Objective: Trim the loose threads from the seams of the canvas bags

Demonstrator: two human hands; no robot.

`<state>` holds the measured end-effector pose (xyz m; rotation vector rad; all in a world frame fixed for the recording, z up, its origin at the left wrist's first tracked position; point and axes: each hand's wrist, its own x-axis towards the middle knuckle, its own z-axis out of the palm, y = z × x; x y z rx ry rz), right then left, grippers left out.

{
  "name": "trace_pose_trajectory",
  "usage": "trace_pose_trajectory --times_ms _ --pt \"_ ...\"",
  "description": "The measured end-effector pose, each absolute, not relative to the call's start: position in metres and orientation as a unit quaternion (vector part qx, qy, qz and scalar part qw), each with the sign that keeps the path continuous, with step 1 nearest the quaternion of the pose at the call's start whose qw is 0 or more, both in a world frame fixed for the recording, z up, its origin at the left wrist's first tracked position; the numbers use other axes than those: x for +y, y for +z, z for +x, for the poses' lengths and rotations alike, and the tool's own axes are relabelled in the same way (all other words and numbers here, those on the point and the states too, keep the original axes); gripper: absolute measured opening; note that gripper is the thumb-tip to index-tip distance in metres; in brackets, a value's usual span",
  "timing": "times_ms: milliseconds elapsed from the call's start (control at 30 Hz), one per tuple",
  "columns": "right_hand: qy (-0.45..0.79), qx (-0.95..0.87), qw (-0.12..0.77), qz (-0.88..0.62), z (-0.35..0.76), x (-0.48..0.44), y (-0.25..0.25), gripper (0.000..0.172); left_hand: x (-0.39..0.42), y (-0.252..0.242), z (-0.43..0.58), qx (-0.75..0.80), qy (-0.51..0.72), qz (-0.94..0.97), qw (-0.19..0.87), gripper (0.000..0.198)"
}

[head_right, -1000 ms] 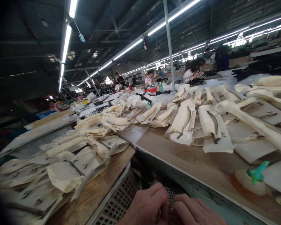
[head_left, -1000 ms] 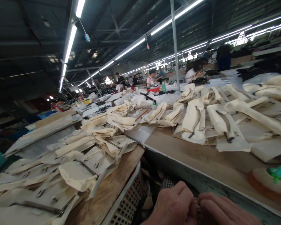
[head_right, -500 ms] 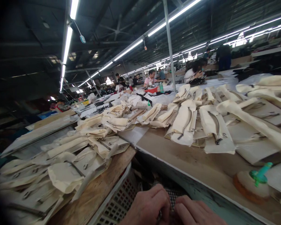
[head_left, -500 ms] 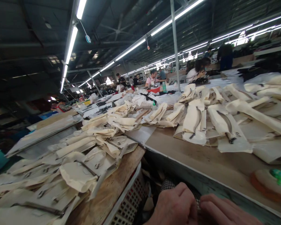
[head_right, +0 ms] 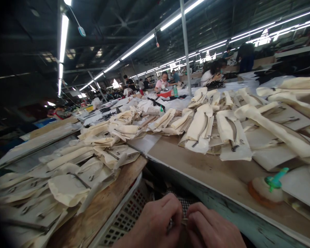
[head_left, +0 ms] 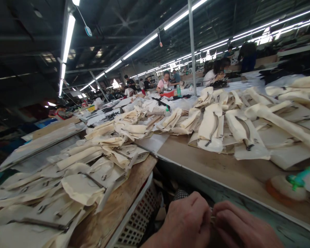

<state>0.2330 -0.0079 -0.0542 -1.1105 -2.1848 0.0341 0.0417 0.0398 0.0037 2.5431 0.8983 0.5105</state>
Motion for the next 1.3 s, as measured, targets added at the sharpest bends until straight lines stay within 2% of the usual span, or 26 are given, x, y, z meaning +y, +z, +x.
trace_pose_trajectory --times_ms 100,233,533,867,1100,1300 --pt "0.056 -0.791 0.401 -0.458 0.226 -0.011 -0.043 0.014 0.037 0.014 0.040 0.337 0.162 0.894 0.247 0.016" --pt "0.083 -0.773 0.436 -0.454 0.220 -0.013 -0.038 0.013 0.039 0.022 0.039 0.325 0.136 0.894 0.277 0.022" --pt "0.090 -0.749 0.472 -0.456 0.221 -0.016 -0.039 0.016 0.040 0.022 0.044 0.297 0.086 0.929 0.203 0.017" --pt "0.190 -0.729 0.394 -0.527 0.231 -0.028 -0.035 0.009 0.043 0.020 0.044 0.281 0.144 0.923 0.222 0.016" --pt "0.189 -0.741 0.385 -0.517 0.232 -0.028 -0.032 0.018 0.039 0.021 0.044 0.273 0.139 0.927 0.215 0.017" --pt "0.203 -0.747 0.390 -0.499 0.231 -0.026 -0.031 0.019 0.038 0.020 0.043 0.278 0.138 0.924 0.225 0.016"
